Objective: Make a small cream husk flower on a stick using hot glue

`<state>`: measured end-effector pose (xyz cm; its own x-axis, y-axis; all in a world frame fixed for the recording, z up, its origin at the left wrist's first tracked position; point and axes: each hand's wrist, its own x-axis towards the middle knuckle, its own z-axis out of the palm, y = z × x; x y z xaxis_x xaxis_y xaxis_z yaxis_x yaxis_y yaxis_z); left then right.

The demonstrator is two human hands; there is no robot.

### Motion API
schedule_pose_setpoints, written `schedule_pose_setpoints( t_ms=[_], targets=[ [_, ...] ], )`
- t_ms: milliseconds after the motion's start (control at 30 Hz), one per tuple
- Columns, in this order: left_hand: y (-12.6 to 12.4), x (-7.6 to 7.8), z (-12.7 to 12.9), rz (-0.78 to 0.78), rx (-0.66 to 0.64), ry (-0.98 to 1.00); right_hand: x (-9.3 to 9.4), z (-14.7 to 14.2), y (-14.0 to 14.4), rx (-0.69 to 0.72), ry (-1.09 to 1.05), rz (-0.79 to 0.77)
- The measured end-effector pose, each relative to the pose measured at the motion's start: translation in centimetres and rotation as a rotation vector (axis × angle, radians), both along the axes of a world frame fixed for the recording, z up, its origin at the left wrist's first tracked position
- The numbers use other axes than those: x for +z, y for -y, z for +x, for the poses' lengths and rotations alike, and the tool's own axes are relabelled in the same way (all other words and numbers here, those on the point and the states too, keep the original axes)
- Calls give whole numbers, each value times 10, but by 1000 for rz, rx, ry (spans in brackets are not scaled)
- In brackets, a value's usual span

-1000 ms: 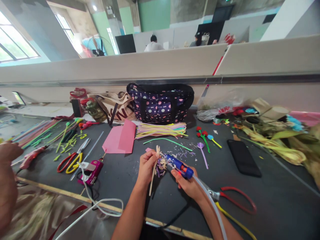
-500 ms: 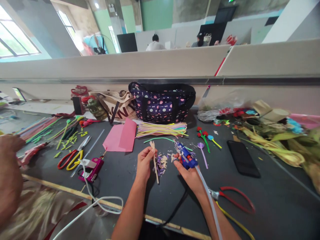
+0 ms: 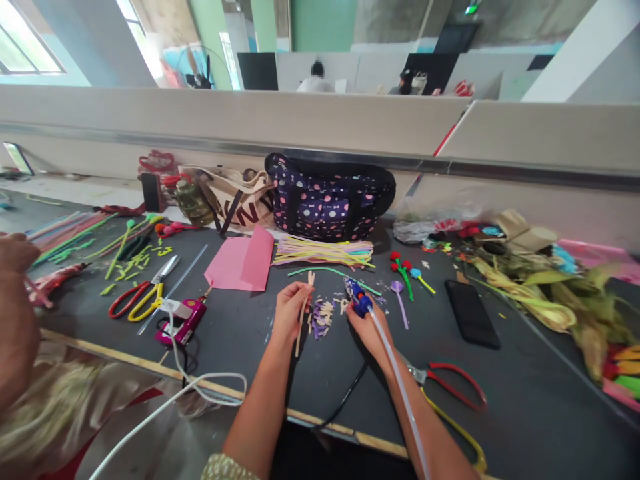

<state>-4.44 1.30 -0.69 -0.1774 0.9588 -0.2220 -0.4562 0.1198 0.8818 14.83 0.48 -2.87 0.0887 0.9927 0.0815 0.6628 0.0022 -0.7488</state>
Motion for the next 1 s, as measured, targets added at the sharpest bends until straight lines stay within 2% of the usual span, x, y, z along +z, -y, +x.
schedule_pose_setpoints(
  t_ms=[233, 433, 667, 767, 867, 1000],
  targets=[
    [-1, 1, 1, -15, 1, 11, 10, 5, -7, -18, 229, -112],
    [-1, 1, 3, -15, -25, 25, 10, -4, -11, 14, 299, -202],
    [1, 3, 4, -32, -18, 27, 8, -5, -11, 56, 364, -199],
    [1, 2, 3, -34, -20, 33, 5, -1, -12, 29, 279, -190],
    [0, -1, 3, -28, -22, 40, 0, 2, -14, -11, 137, -110],
    [0, 0, 4, -31, -25, 38, -5, 0, -16, 45, 12, -74]
  ],
)
